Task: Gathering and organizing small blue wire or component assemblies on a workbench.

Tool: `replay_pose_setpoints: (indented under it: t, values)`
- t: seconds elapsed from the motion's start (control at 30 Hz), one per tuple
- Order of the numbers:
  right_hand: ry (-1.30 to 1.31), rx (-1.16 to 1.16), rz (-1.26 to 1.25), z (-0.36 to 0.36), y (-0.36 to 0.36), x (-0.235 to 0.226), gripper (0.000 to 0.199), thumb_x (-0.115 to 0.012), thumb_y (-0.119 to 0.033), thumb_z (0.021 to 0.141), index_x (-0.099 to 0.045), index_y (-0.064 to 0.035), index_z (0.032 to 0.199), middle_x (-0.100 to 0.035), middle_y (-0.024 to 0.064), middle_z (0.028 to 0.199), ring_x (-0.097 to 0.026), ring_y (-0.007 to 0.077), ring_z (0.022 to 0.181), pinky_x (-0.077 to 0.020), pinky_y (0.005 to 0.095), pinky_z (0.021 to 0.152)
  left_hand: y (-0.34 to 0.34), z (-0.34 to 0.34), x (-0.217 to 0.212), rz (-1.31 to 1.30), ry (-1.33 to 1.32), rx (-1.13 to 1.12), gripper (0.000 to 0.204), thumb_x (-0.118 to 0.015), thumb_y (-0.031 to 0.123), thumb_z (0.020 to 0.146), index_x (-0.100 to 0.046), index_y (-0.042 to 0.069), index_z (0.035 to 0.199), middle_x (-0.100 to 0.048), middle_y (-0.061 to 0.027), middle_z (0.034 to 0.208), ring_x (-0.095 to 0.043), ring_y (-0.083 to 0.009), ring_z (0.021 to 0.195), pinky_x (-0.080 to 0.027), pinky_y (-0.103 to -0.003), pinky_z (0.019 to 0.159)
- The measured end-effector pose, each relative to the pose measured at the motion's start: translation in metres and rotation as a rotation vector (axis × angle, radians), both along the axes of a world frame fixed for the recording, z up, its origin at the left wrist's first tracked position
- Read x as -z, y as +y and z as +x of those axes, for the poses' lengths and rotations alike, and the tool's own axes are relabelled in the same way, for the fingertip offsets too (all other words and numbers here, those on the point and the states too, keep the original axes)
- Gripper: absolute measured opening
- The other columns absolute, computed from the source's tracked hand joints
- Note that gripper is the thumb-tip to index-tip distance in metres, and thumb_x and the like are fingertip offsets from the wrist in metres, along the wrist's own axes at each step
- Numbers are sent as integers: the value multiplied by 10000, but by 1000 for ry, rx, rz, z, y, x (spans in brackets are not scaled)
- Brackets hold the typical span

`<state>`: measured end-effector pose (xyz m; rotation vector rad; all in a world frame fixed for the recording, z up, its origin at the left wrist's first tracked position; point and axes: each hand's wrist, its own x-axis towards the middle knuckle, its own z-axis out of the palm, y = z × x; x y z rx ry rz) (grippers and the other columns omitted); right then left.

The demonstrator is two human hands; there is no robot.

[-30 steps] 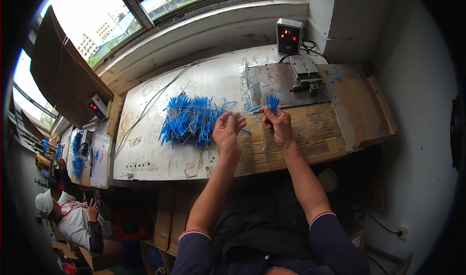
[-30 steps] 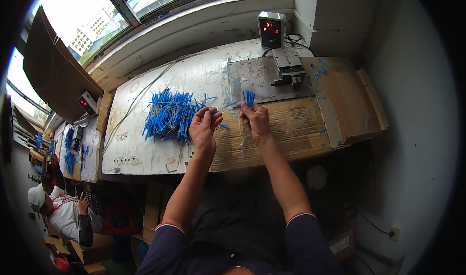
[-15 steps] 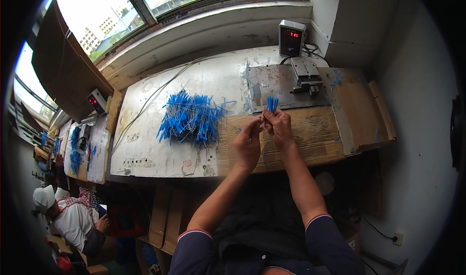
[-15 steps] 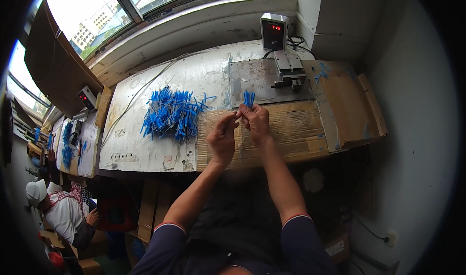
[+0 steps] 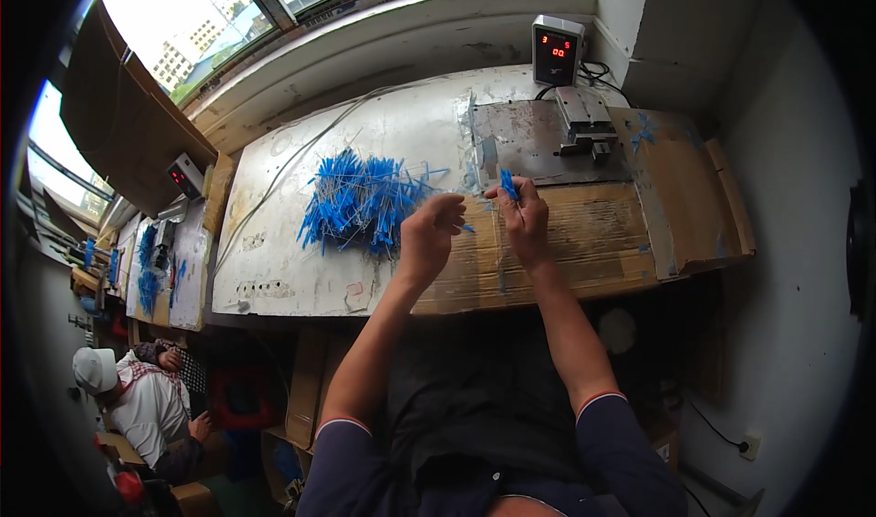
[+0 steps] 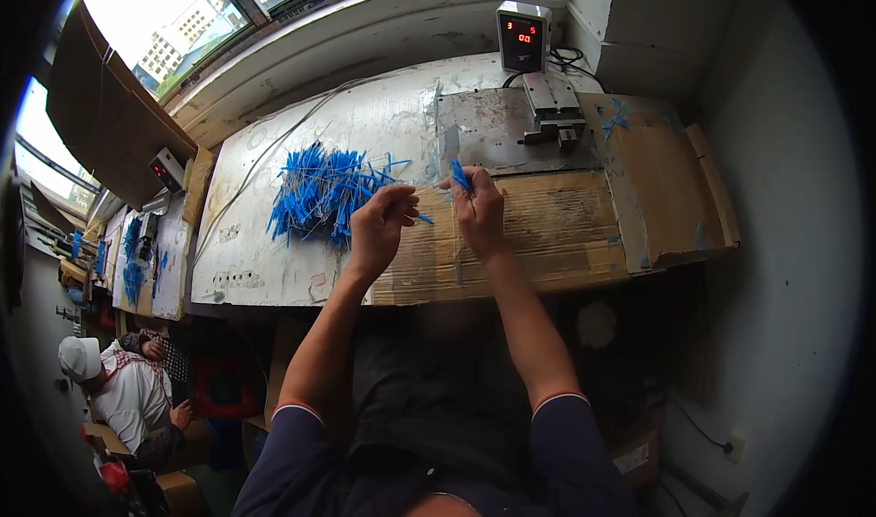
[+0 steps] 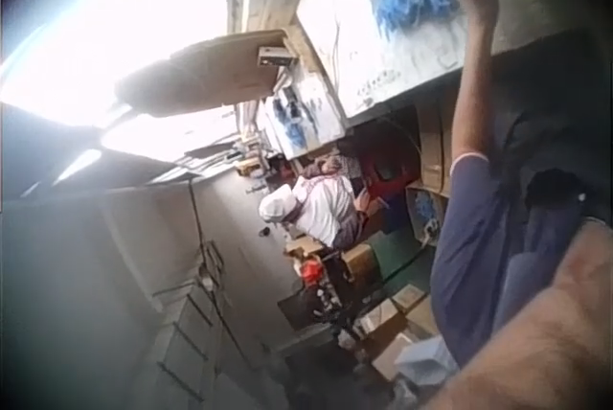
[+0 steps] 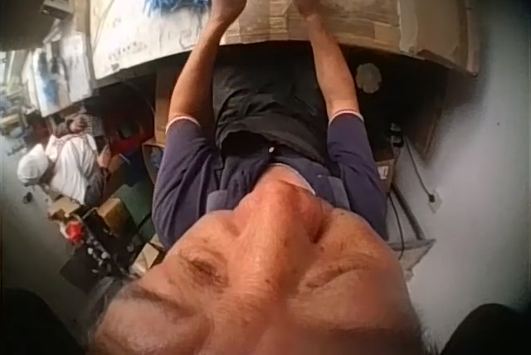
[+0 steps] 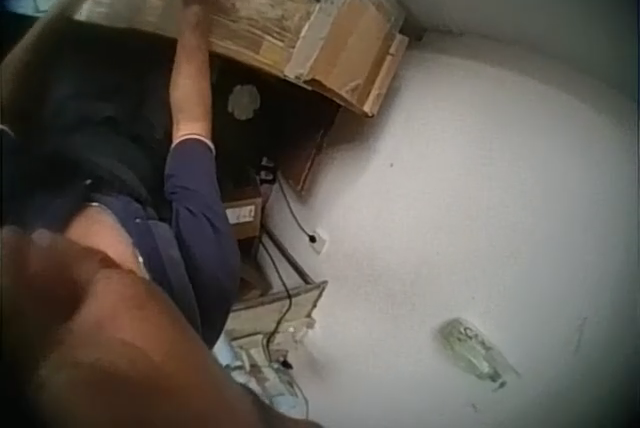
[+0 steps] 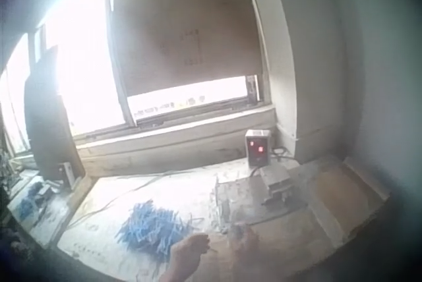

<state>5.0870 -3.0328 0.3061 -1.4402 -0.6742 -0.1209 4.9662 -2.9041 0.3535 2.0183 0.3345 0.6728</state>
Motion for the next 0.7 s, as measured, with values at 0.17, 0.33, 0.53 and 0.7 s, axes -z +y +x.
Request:
replay_pose_setpoints:
  t: [0.17, 0.33, 0.53, 0.7]
  values:
    - [78, -224, -16, -6, 4, 16, 127, -564, -146, 996, -599, -25, 1008, -644, 62, 761, -555, 139, 620, -479, 294, 604, -4, 23, -23, 5, 45, 128, 253, -628, 11, 926, -627, -4, 1178, -716, -121, 1001, -704, -145, 832, -572, -281, 696]
    - [483, -233, 205, 3, 2, 14, 178, -597, -182, 1001, -640, -39, 1097, -583, -14, 734, -462, 40, 545, -413, 236, 485, 23, 12, 3, 589, 118, 103, 271, -694, 54, 849, -648, 39, 1115, -664, -87, 1106, -682, -247, 913, -551, -343, 777]
    - [715, -296, 362, 8, -4, 7, 127, -630, -164, 980, -625, -43, 1018, -522, -29, 717, -406, 32, 519, -339, 200, 440, 25, 8, 35, 947, 209, 253, 218, -576, 44, 821, -613, 70, 1035, -611, -101, 1119, -551, -298, 1132, -425, -412, 969]
    - [640, -398, 276, 9, 0, 15, 132, -615, -149, 985, -651, -30, 1032, -651, 34, 836, -572, 76, 642, -475, 226, 555, 23, 13, 37, 965, 57, 214, 190, -571, 14, 835, -560, 44, 1023, -602, -127, 1121, -552, -309, 1128, -426, -417, 961]
